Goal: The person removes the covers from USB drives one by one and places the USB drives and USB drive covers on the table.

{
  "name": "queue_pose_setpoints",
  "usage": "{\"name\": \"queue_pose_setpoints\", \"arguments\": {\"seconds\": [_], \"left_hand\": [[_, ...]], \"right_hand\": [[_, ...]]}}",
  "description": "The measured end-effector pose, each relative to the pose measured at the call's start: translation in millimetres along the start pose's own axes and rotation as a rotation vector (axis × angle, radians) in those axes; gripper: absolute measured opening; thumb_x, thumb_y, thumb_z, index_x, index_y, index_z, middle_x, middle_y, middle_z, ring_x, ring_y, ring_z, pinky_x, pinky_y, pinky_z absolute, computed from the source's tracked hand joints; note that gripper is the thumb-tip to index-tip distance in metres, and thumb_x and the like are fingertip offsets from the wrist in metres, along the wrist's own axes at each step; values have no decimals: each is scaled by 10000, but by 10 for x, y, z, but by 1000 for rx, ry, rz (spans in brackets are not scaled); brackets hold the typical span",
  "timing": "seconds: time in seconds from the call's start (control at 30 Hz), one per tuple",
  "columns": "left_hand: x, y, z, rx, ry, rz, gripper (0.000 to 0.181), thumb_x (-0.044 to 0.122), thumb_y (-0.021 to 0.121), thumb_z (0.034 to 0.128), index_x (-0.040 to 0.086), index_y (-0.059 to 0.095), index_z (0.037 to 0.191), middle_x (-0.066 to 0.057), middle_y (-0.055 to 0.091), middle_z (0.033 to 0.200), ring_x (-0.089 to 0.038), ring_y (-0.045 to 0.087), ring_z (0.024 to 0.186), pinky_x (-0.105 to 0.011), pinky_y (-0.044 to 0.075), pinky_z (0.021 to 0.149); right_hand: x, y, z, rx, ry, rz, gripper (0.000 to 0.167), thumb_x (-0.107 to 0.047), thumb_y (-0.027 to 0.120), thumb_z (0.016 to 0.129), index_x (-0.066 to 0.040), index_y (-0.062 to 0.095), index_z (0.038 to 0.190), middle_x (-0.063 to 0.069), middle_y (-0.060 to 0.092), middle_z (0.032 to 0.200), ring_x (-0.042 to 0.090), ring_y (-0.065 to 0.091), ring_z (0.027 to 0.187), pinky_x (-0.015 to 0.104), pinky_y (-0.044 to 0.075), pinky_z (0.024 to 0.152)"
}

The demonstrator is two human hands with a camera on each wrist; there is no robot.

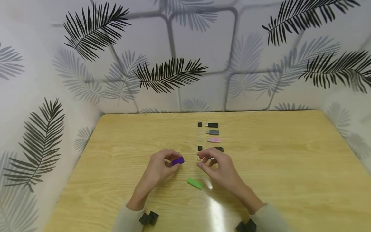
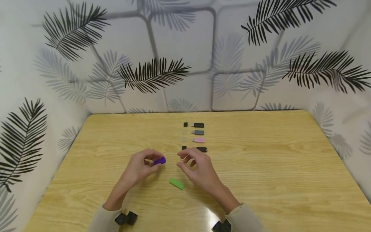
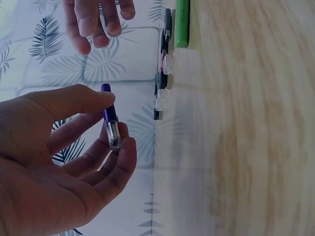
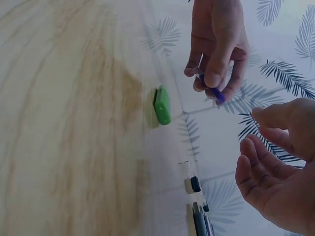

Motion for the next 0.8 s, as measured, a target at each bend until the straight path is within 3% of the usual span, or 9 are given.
{"name": "queue_pose_setpoints", "arguments": {"seconds": [0.17,0.37,0.57,0.8], "left_hand": [[129,-14,6,20,78,-24,243,-17,826,845,101,762,1048,9,705,987,-149,666,912,-273,589,752],[242,-38,-6,48,172,-56,246,-17,835,837,87,765,1048,-13,718,994,-154,681,912,-285,596,765],[317,-39,-17,41,223,-94,238,-32,824,841,82,767,1043,-17,713,991,-164,678,915,-329,605,765],[351,21,-43,31,241,-74,239,-64,816,835,86,773,1016,-16,715,991,-168,674,904,-284,596,776]], "right_hand": [[6,90,54,-29,45,51,214,-70,782,919,-97,714,1120,2,728,973,126,679,837,299,601,703],[23,161,97,-33,88,96,186,-93,760,943,-37,714,1115,-19,741,973,123,696,839,300,603,730],[32,189,116,-34,124,155,169,-126,748,960,-35,723,1100,-2,745,964,167,722,823,302,606,748],[53,214,96,-55,149,216,48,-102,744,959,-80,740,1001,21,746,902,293,735,775,315,610,688]]}}
Point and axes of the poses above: each hand's wrist, its own z-axis towards the middle knuckle, its own y-axis out of the palm, x = y × z, the point moved 8 cm from there along z, towards the middle knuckle
